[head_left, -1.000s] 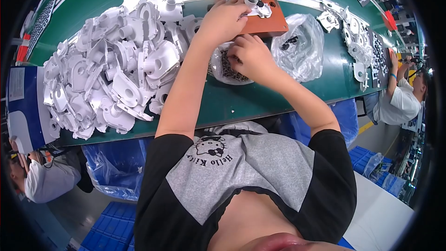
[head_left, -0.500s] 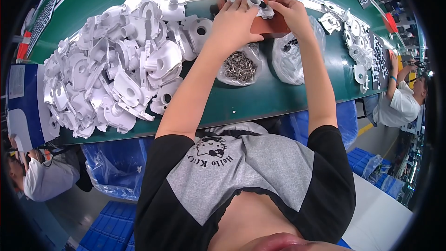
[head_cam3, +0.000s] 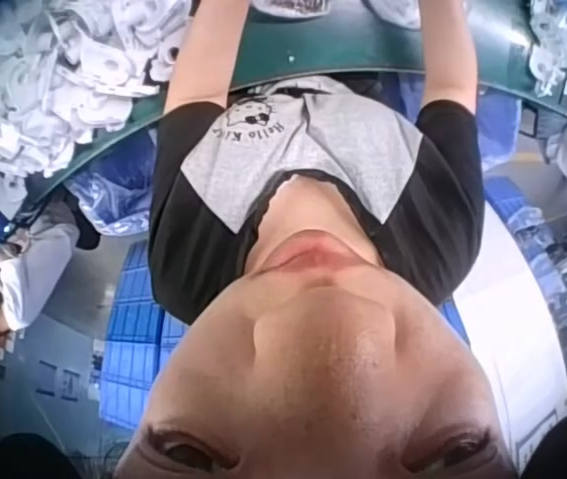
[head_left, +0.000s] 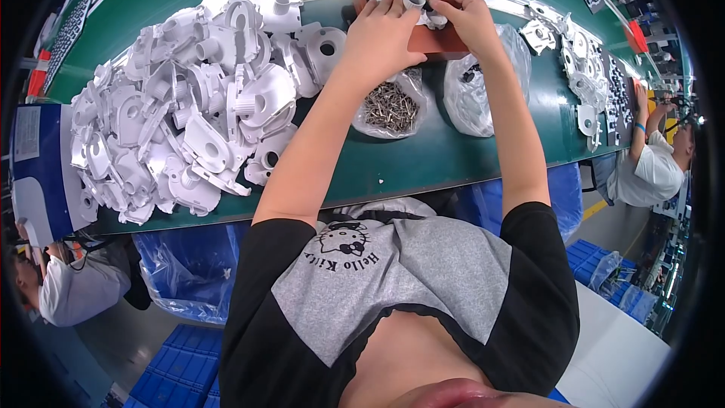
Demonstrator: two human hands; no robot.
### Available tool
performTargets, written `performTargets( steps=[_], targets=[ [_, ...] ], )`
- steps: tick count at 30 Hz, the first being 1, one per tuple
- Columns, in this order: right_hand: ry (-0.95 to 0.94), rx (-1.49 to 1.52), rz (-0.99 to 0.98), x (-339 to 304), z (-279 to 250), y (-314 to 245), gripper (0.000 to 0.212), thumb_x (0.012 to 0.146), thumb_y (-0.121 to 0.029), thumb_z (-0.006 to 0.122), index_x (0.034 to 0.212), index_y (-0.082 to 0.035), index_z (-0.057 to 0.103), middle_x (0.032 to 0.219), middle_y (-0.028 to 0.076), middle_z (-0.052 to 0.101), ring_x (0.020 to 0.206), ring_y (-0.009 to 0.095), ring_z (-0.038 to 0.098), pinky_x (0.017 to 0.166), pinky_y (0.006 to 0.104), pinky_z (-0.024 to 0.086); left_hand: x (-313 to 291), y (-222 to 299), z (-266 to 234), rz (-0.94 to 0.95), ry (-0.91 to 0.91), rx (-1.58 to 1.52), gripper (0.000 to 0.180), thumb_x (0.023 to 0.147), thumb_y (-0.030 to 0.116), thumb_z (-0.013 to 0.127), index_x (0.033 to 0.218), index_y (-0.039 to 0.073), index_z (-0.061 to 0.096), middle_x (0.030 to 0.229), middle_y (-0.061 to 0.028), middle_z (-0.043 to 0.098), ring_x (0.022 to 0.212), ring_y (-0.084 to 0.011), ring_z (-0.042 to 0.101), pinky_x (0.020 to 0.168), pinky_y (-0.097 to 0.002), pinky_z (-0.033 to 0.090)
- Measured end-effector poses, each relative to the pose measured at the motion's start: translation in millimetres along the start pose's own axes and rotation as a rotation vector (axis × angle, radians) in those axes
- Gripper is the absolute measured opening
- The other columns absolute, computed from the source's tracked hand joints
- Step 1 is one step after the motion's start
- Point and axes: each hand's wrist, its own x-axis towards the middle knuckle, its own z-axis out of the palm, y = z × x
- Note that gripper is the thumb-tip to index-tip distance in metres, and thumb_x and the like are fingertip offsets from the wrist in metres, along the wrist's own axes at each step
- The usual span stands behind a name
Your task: Assembling white plastic components using a manual press and small screws on an electronics factory assembly line.
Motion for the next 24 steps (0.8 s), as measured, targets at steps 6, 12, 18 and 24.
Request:
performTargets(
  steps=[6,12,18,24],
  targets=[
    [0.029,-0.005,-0.069,-5,3,-8,0.024,0.079,-0.017,0.068,0.09,0.003,0.063,0.07,0.001,0.056,0.066,0.009,0.048,0.063,0.0242,0.042,-2,-2,1,0.016,0.039,-0.008,0.06,0.065,0.036,0.076,0.112,0.008,0.053,0.129,-0.0137,0.05,0.118,-0.0309,0.049,0.097,-0.0405,0.043],
    [0.096,-0.19,-0.149,-9,3,-9,0.024,0.079,-0.018,0.069,0.091,0.001,0.061,0.069,0.001,0.054,0.063,0.01,0.046,0.059,0.0249,0.04,-1,0,0,0.007,0.013,-0.016,0.059,0.065,0.036,0.076,0.111,0.007,0.053,0.129,-0.0139,0.05,0.118,-0.0309,0.049,0.097,-0.0408,0.042],
    [0.071,-0.202,-0.107,-9,3,-6,0.023,0.079,-0.017,0.068,0.091,0.001,0.061,0.068,0.004,0.053,0.063,0.012,0.048,0.06,0.0263,0.042,-2,-1,2,0.022,0.047,-0.023,0.059,0.066,0.036,0.076,0.111,0.007,0.053,0.129,-0.0144,0.05,0.119,-0.0308,0.048,0.098,-0.0412,0.041],
    [0.082,-0.299,-0.188,-14,7,-12,0.019,0.078,-0.016,0.067,0.089,-0.001,0.064,0.079,0.008,0.059,0.068,0.017,0.055,0.064,0.0289,0.045,0,-3,4,0.008,0.025,-0.039,0.057,0.067,0.035,0.076,0.11,0.006,0.053,0.129,-0.0154,0.051,0.122,-0.0313,0.046,0.101,-0.0413,0.039]
  ],
)
